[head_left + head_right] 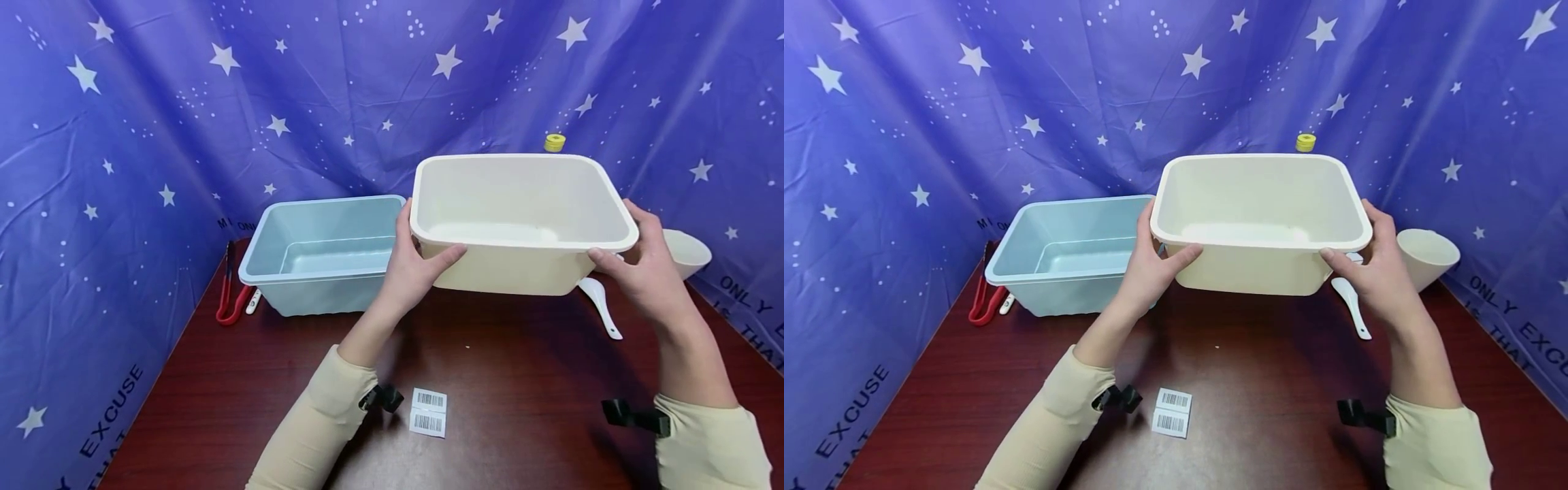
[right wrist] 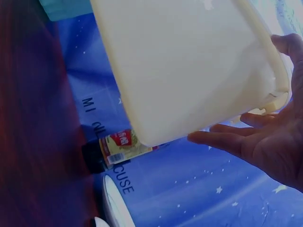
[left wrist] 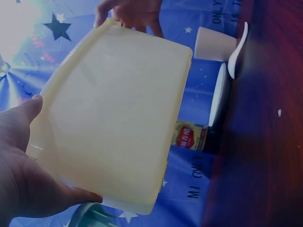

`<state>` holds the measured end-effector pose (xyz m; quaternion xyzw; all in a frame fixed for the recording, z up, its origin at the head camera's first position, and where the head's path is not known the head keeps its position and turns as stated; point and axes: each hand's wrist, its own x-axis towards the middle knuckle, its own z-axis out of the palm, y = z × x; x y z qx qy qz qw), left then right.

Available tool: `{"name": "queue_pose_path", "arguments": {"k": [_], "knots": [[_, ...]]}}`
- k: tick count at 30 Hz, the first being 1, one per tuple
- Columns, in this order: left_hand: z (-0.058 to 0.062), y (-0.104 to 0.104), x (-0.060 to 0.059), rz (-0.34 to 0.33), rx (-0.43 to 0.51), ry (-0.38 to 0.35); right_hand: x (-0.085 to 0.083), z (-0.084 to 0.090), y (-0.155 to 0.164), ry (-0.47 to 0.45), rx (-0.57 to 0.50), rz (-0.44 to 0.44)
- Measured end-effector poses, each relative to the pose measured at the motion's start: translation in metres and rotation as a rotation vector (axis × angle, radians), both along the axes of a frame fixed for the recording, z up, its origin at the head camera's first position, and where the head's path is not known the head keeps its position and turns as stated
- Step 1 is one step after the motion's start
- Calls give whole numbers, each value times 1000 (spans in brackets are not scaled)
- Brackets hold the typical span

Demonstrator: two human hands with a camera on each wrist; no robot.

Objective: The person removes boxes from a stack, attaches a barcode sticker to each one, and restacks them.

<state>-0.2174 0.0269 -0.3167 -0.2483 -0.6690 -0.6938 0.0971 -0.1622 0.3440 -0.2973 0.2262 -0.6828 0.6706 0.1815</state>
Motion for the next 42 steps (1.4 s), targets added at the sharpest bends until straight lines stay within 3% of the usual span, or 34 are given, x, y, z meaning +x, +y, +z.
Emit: {"name": "queue_pose_path", "arguments": {"k": [13, 23, 32, 42], "knots": [[-9, -1, -8, 26, -10, -10, -13, -15, 0, -73, -61, 131], [-17, -4, -9, 89, -113, -28, -22, -25, 11, -167, -31, 227], [-19, -2, -11, 96, -154, -47, -23, -34, 18, -245, 28, 226], [-14, -8, -11, 118, -357, -9, -22, -40, 23, -313, 34, 198]]}}
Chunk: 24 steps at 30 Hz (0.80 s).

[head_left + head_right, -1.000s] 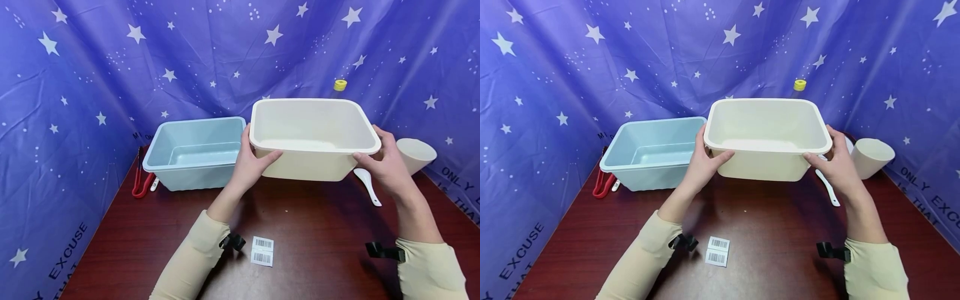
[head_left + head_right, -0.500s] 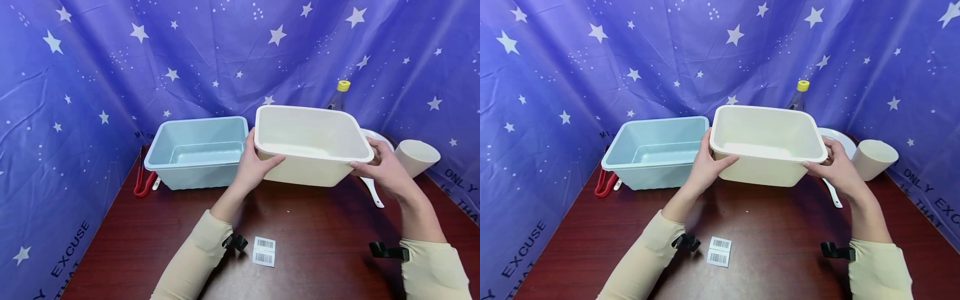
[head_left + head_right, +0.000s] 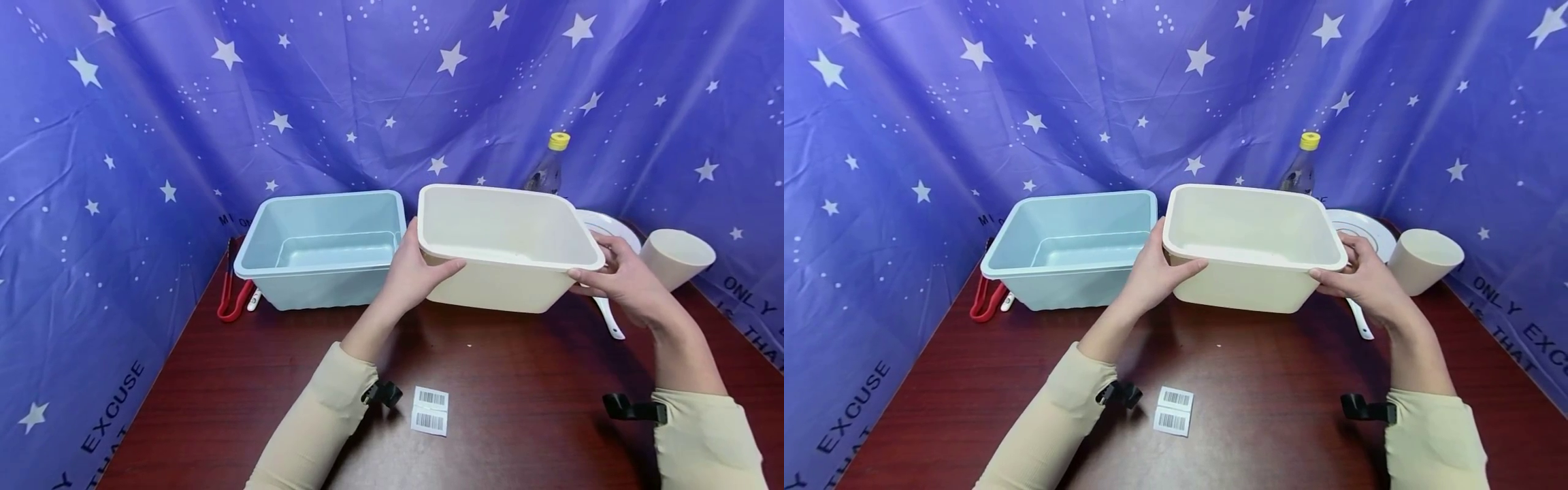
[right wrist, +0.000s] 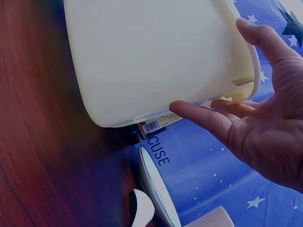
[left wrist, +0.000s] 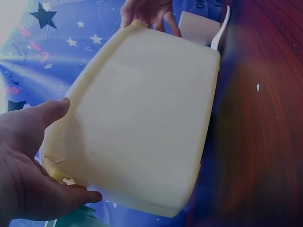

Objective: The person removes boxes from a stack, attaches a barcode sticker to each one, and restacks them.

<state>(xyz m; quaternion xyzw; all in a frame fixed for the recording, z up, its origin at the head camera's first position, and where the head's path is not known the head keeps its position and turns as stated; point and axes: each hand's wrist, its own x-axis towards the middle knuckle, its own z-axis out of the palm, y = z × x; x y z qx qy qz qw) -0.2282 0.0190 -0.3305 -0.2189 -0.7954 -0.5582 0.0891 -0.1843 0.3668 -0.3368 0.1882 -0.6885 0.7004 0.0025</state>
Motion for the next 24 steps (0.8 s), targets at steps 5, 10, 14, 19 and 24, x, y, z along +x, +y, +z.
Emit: {"name": "queue_pose_path", "arguments": {"k": [5, 10, 14, 19, 24], "knots": [[4, -2, 3, 4, -75, -45, 2, -2, 4, -28, 49, -53], [4, 1, 6, -23, -86, -72, 3, -5, 9, -34, 23, -29], [0, 3, 5, -30, -81, -79, 3, -6, 10, -51, 9, -7], [-4, 4, 3, -18, -83, -77, 2, -4, 8, -66, 66, -15], [-4, 4, 3, -18, -81, -79, 3, -3, 8, -56, 122, -26]]}}
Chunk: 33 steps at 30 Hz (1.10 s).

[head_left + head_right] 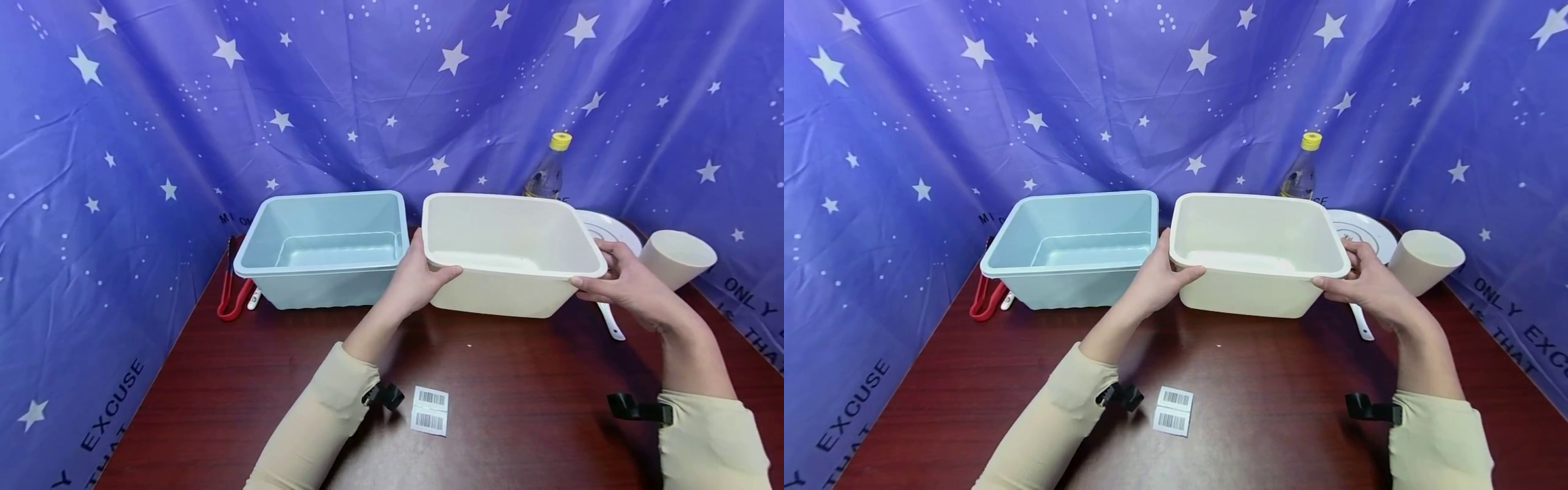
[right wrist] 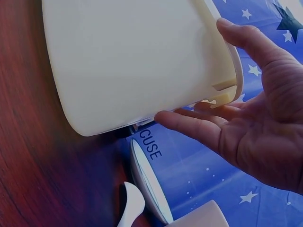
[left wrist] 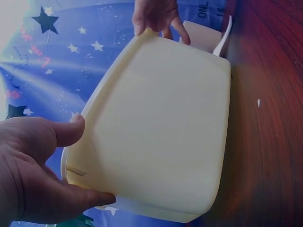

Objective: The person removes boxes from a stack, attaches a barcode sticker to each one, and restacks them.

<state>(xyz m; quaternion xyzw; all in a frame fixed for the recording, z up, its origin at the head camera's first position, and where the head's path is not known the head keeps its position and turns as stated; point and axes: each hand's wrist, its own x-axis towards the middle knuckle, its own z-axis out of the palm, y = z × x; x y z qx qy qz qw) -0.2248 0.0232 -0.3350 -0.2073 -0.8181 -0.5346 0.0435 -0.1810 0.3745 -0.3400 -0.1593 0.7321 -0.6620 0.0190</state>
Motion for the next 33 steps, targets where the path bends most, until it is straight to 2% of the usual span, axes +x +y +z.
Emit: {"name": "queue_pose_path", "arguments": {"k": [8, 16, 20, 22, 26, 30, 33], "knots": [[6, 5, 7, 73, -72, -50, 1, 0, -2, 31, 103, -33], [15, 4, 17, 46, -111, -94, 7, 9, -2, -3, 415, -165], [25, -1, 26, 44, -183, -107, 11, 22, -6, 21, 508, -270], [31, -4, 30, 48, -234, -101, 14, 29, -10, 53, 499, -337], [43, -10, 39, 49, -308, -69, 21, 41, -19, 158, 400, -456], [51, -17, 46, 40, -324, -52, 26, 49, -31, 278, 323, -522], [56, -23, 50, 57, -320, -14, 32, 56, -43, 341, 312, -547]]}}
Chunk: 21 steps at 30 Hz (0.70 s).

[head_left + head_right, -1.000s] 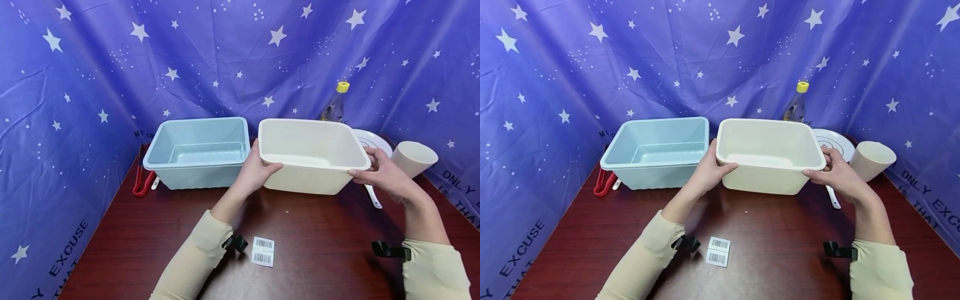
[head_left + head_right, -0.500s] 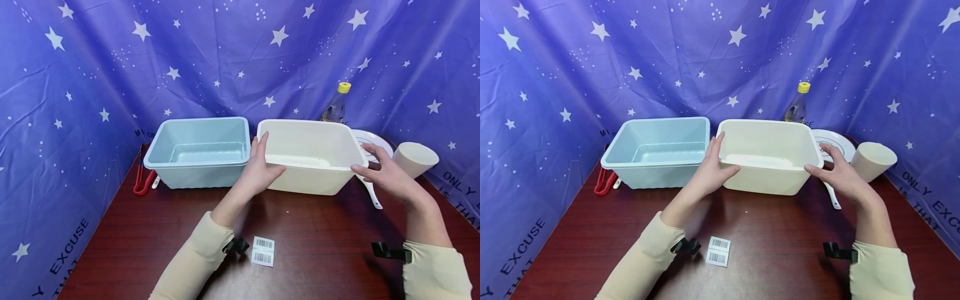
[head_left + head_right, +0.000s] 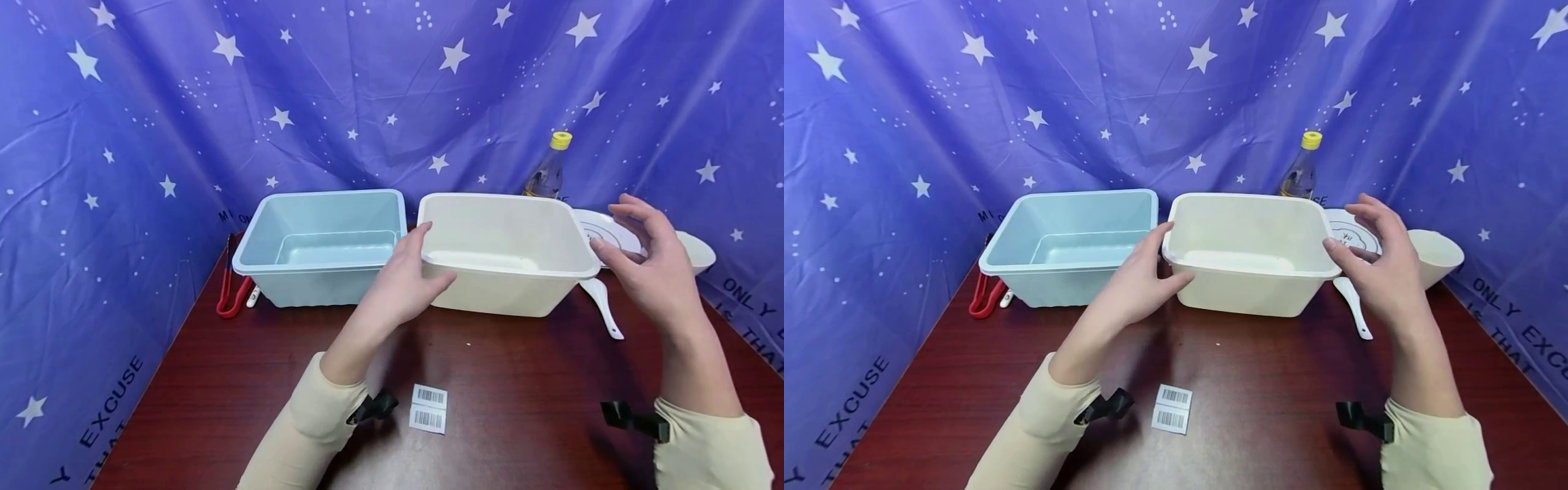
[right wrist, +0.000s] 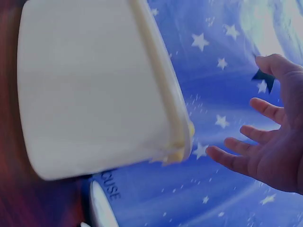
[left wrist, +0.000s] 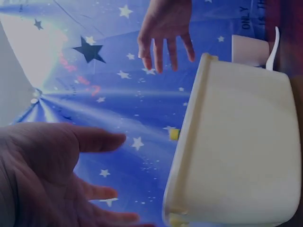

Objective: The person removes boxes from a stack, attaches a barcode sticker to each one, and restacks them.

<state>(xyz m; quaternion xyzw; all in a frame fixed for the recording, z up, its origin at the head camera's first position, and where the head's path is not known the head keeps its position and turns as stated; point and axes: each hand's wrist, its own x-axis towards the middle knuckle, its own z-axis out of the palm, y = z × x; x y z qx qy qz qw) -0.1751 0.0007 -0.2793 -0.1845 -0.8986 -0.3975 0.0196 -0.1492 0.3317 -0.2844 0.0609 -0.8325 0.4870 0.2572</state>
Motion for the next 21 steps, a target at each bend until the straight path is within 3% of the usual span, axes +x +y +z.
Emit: {"name": "queue_pose_path", "arguments": {"k": [4, 10, 15, 21], "knots": [[3, -9, 3, 14, 41, 40, 9, 8, -19, 78, -3, 29], [-1, -23, 9, -17, 65, 43, 19, 14, -43, 140, 17, 154], [-4, -35, 15, -28, 67, 53, 23, 13, -60, 111, 102, 252], [-9, -51, 23, -37, 71, 10, 25, 8, -77, 54, 128, 316]]}}
